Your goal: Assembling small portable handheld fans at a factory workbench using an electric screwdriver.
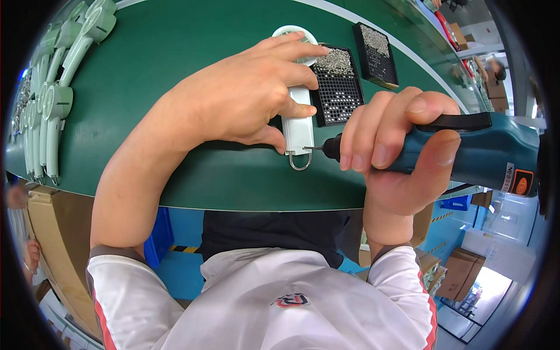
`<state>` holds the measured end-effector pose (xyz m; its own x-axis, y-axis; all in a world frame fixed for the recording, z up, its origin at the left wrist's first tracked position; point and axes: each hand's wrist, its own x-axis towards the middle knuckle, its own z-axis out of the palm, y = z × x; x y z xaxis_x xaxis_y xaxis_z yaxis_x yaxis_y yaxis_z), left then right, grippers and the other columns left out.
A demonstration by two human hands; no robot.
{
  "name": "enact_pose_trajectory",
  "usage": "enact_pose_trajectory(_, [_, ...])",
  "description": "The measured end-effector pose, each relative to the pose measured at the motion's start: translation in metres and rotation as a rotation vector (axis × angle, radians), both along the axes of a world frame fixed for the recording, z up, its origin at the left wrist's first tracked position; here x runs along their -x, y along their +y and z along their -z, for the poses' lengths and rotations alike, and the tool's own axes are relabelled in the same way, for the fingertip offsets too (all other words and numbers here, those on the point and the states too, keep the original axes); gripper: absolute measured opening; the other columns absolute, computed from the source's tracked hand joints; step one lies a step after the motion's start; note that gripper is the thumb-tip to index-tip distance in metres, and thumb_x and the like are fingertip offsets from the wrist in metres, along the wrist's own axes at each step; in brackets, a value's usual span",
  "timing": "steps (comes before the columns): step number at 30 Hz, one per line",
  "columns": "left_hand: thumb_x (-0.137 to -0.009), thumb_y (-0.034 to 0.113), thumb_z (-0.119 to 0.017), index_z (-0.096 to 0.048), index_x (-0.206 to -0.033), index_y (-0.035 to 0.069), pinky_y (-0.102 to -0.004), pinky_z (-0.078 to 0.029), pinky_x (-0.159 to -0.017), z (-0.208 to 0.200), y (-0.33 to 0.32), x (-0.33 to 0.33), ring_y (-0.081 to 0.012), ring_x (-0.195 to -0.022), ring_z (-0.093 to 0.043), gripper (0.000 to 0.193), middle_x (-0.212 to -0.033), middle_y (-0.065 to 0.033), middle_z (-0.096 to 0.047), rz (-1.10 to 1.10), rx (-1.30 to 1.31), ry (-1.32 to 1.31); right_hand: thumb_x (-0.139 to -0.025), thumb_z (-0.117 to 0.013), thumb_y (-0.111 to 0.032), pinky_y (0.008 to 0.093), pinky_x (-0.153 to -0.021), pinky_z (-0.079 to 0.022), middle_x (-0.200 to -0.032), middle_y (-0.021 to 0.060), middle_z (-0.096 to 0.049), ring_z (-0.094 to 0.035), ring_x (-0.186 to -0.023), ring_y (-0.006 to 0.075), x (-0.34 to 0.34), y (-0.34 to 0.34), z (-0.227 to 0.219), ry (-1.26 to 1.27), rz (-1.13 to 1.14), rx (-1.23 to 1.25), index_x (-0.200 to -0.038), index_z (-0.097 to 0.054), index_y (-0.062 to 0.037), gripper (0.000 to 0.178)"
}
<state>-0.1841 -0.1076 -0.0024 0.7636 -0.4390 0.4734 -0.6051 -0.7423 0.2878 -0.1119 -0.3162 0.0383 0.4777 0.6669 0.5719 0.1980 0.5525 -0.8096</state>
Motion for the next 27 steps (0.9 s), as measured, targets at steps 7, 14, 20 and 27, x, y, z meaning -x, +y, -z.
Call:
enact_pose_trajectory(7, [-0.052,0.021,-0.094,-0.08,-0.103,0.01,-0.0617,-0.035,-0.12,0.001,0.001,-0.001,-0.0404,-0.141,-0.046,0.054,-0.121,-0.0111,-0.066,0.01,0.001,0.013,-0.109,-0.05,-0.046,0.0307,-0.042,-0.047,-0.07,0.0031,-0.052,-0.051,-0.052,0.0155,0.0,0.001,0.0,-0.004,-0.008,0.04,-0.121,-0.059,-0.007,0.042])
enact_pose_trajectory(14, [-0.051,0.022,-0.094,-0.08,-0.104,0.011,-0.062,-0.035,-0.119,0.001,0.001,-0.001,-0.0408,-0.141,-0.046,0.056,-0.121,-0.0111,-0.066,0.007,-0.008,0.009,-0.106,-0.057,-0.044,0.0319,-0.042,-0.046,-0.067,0.0037,-0.053,-0.051,-0.051,0.0166,0.003,0.002,-0.002,-0.018,0.016,0.101,-0.116,-0.059,-0.0079,0.037])
enact_pose_trajectory(20, [-0.055,0.025,-0.092,-0.08,-0.109,0.014,-0.0613,-0.035,-0.12,0.002,0.003,-0.002,-0.04,-0.142,-0.045,0.056,-0.122,-0.0098,-0.066,0.013,-0.039,0.003,-0.105,-0.061,-0.04,0.0317,-0.043,-0.047,-0.067,0.0041,-0.052,-0.05,-0.051,0.0169,0.007,0.005,-0.006,-0.066,0.013,0.155,-0.106,-0.056,-0.0075,0.033])
enact_pose_trajectory(27, [-0.058,0.027,-0.091,-0.081,-0.11,0.015,-0.0612,-0.035,-0.12,0.002,0.004,-0.002,-0.0396,-0.143,-0.044,0.054,-0.122,-0.0085,-0.066,0.019,-0.053,0.023,-0.106,-0.061,-0.031,0.031,-0.045,-0.048,-0.067,0.0042,-0.051,-0.05,-0.053,0.0159,0.006,0.01,-0.001,-0.12,-0.061,0.153,-0.102,-0.052,-0.0075,0.025])
